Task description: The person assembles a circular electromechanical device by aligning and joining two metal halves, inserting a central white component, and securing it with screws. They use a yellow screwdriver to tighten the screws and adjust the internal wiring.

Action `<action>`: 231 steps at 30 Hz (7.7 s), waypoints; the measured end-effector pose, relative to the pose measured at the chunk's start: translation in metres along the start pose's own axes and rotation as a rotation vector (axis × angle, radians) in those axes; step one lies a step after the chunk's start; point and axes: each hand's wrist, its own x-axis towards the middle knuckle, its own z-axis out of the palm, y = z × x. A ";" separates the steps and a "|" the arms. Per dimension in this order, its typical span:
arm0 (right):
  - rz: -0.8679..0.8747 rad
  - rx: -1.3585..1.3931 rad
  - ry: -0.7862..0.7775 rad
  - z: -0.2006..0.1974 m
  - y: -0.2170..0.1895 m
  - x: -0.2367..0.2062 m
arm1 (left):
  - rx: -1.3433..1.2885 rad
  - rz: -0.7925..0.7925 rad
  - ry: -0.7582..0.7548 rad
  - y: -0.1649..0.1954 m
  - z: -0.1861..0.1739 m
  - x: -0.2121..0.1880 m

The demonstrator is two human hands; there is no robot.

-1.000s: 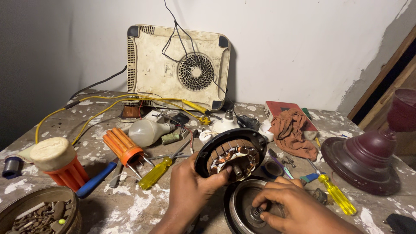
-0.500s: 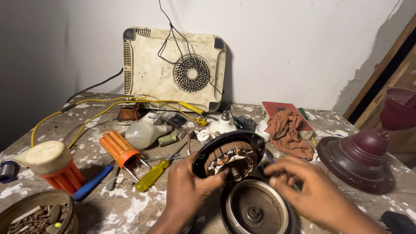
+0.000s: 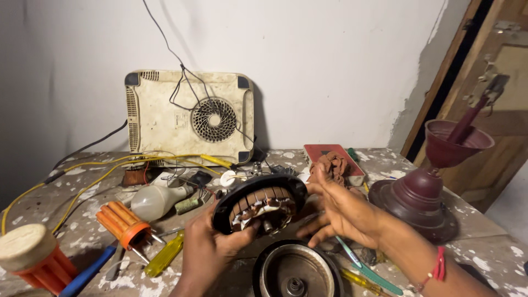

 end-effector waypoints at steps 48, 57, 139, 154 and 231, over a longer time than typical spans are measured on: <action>-0.058 0.300 0.306 0.007 0.047 -0.051 | -0.073 -0.025 -0.525 0.024 -0.004 -0.005; 0.070 0.194 0.335 0.011 0.045 -0.051 | -0.330 -0.208 -0.517 -0.007 0.012 -0.011; -0.236 -0.627 0.582 0.047 0.098 -0.046 | 0.057 -0.080 -0.497 -0.023 -0.023 -0.034; -0.380 -0.972 0.719 0.041 0.116 -0.048 | 0.126 -0.066 -0.525 -0.016 -0.029 -0.036; -0.779 -0.962 0.249 0.043 0.071 -0.041 | 0.102 -0.362 -0.430 -0.023 -0.009 -0.032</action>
